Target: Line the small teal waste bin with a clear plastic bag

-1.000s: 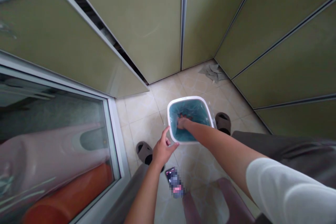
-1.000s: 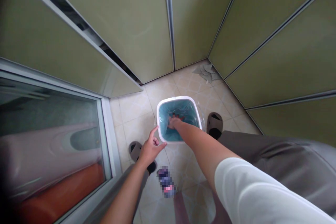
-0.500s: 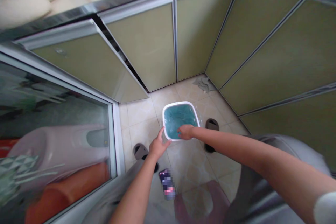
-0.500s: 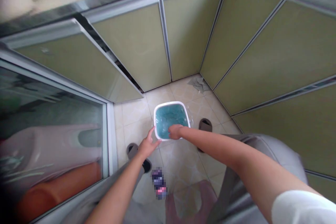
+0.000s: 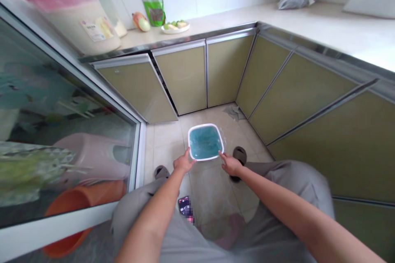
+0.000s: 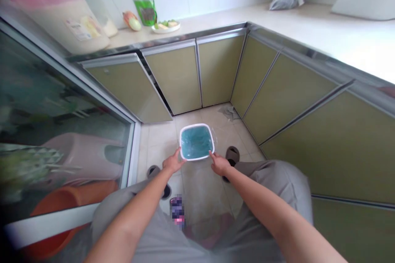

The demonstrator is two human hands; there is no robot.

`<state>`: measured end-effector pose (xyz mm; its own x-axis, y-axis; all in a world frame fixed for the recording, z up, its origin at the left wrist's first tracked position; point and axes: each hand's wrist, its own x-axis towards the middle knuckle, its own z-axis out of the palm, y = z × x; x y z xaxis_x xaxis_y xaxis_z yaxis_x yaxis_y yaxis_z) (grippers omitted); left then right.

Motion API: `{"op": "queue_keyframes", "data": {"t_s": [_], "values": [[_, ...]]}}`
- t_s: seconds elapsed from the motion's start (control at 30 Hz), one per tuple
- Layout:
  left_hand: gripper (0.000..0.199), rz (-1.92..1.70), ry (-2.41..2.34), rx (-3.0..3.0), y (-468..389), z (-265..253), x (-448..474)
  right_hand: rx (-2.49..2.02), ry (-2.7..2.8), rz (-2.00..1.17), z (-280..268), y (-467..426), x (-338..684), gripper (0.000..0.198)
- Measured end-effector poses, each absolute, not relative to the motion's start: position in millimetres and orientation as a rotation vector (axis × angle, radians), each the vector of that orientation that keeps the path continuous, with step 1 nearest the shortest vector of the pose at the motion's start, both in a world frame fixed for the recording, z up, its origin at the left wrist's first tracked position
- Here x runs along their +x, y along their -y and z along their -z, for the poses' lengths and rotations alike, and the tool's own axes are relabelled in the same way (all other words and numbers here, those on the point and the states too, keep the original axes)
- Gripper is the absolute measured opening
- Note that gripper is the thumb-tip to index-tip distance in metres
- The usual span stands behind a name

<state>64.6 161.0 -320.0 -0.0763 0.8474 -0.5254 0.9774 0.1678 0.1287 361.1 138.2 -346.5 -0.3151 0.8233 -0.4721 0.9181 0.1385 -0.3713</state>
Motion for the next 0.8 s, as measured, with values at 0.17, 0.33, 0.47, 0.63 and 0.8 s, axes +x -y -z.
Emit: {"op": "queue_keyframes", "data": {"t_s": [0.17, 0.33, 0.47, 0.63, 0.8], "values": [[0.082, 0.386, -2.021, 1.755, -150.6, 317.6, 70.5, 1.696, -2.291, 0.786, 351.4, -149.5, 351.8, 0.089], [0.077, 0.367, -2.031, 1.74, -146.4, 319.9, 60.4, 1.679, -2.305, 0.756, 351.1, -165.7, 341.2, 0.09], [0.074, 0.357, -2.045, 1.658, -152.4, 326.0, 47.7, 1.642, -2.31, 0.796, 349.7, -170.2, 328.0, 0.092], [0.074, 0.297, -2.053, 1.572, -155.5, 323.9, 43.4, 1.628, -2.303, 0.876, 348.5, -163.2, 326.8, 0.096], [0.07, 0.013, -2.039, 1.402, -137.3, 311.5, 54.4, 1.741, -2.241, 1.106, 345.5, -148.3, 334.7, 0.089]]}}
